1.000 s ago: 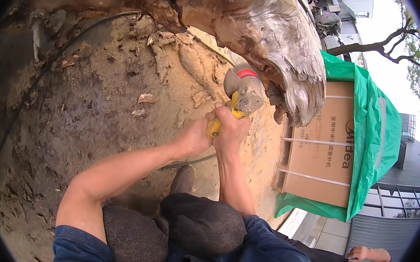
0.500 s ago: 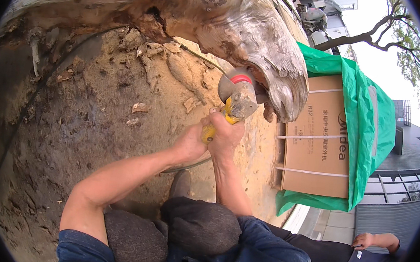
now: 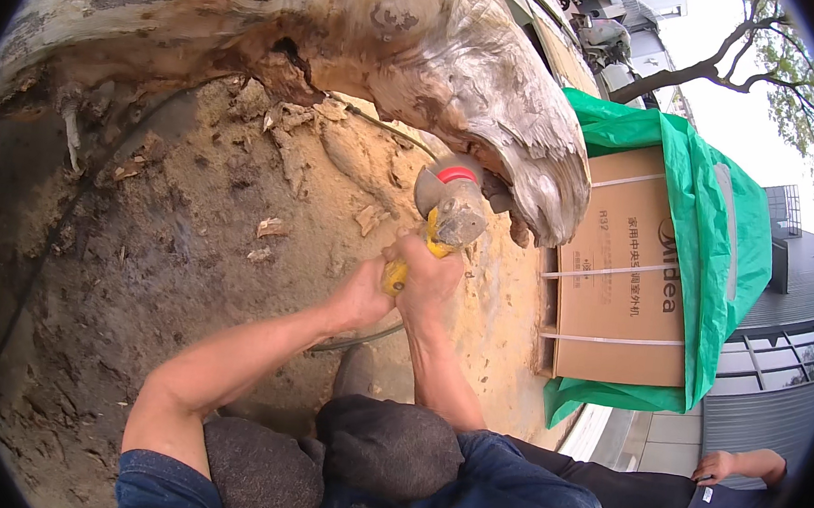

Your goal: The person uses an angle grinder to carve and shape a large piece of driftwood. They move around the log to access different sections, grinding away material and creating grooves and contours.

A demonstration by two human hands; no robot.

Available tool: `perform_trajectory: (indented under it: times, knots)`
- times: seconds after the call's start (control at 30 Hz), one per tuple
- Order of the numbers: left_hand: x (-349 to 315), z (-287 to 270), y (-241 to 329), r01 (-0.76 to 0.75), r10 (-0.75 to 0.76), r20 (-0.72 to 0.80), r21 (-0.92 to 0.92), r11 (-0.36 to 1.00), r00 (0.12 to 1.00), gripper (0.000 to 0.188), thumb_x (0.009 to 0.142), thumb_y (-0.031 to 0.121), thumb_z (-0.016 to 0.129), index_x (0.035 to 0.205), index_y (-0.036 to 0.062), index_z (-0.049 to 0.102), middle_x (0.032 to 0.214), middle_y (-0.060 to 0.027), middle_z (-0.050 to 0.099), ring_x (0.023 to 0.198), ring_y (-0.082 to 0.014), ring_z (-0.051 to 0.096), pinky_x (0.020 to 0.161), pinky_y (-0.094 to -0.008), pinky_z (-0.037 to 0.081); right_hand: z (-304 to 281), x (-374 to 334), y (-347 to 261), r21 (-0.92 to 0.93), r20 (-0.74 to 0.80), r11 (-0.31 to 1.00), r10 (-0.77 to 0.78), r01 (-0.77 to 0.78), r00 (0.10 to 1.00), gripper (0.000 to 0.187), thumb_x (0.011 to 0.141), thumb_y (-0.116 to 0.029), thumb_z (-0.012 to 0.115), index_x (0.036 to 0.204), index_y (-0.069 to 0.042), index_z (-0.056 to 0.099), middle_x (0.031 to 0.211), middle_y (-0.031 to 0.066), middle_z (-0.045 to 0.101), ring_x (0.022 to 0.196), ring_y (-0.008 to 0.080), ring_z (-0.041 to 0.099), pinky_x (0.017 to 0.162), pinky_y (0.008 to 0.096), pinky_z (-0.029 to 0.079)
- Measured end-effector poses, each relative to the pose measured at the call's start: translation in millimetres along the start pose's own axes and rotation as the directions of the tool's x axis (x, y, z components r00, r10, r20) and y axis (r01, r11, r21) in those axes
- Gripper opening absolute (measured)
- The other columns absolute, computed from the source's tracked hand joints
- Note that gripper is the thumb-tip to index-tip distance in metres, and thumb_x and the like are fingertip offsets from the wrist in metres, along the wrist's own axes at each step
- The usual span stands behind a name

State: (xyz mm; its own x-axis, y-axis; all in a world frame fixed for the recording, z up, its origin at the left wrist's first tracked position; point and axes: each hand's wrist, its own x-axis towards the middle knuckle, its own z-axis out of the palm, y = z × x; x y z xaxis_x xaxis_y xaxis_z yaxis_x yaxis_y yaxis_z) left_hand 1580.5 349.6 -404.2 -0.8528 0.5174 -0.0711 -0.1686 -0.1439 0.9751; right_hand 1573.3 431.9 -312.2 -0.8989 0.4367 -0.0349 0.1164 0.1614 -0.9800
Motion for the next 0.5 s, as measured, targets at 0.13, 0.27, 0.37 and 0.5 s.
perform_trajectory:
  times: [0.13, 0.27, 0.37, 0.5]
  knots:
    - [4, -4, 7, -0.099, 0.094, -0.077, -0.073, 0.992, 0.993, 0.045, 0.087, 0.013, 0.073, 0.127, -0.0035, 0.062, 0.109, -0.0246, 0.075, 0.110, -0.0329, 0.073, 0.093, -0.0420, 0.055, 14, -2, -19, -0.039, 0.035, 0.990, -0.132, 0.134, 0.991, 0.015, 0.084, -0.012, 0.075, 0.089, 0.001, 0.069, 0.076, 0.0045, 0.068, 0.067, 0.0138, 0.064, 0.062, 0.0307, 0.050]
    - [-1, -11, 9, -0.098, 0.084, -0.073, -0.201, 0.975, 0.994, 0.045, 0.088, 0.013, 0.074, 0.128, -0.0029, 0.061, 0.110, -0.0220, 0.075, 0.110, -0.0297, 0.073, 0.093, -0.0409, 0.055, 21, -1, -17, -0.094, 0.090, 0.994, -0.054, 0.063, 0.994, 0.016, 0.084, -0.014, 0.077, 0.087, 0.000, 0.069, 0.074, 0.0023, 0.066, 0.067, 0.0118, 0.062, 0.062, 0.0304, 0.049]
    - [-11, -20, 9, -0.015, 0.006, -0.080, -0.115, 0.993, 0.997, 0.042, 0.090, 0.011, 0.074, 0.128, -0.0024, 0.062, 0.111, -0.0171, 0.075, 0.108, -0.0239, 0.072, 0.092, -0.0386, 0.055, 28, -2, -11, -0.132, 0.159, 0.990, -0.035, 0.057, 0.987, 0.011, 0.085, -0.011, 0.074, 0.084, 0.000, 0.071, 0.076, 0.0041, 0.070, 0.067, 0.0126, 0.063, 0.061, 0.0300, 0.048]
    - [-11, -30, 22, -0.082, 0.060, -0.190, -0.115, 0.990, 0.980, 0.028, 0.091, 0.007, 0.073, 0.116, -0.0009, 0.066, 0.102, -0.0073, 0.074, 0.097, -0.0145, 0.068, 0.081, -0.0327, 0.055, 43, -3, -21, -0.124, 0.166, 0.984, -0.104, 0.126, 0.981, 0.015, 0.085, -0.014, 0.074, 0.082, 0.000, 0.071, 0.074, 0.0040, 0.069, 0.066, 0.0121, 0.062, 0.061, 0.0306, 0.048]
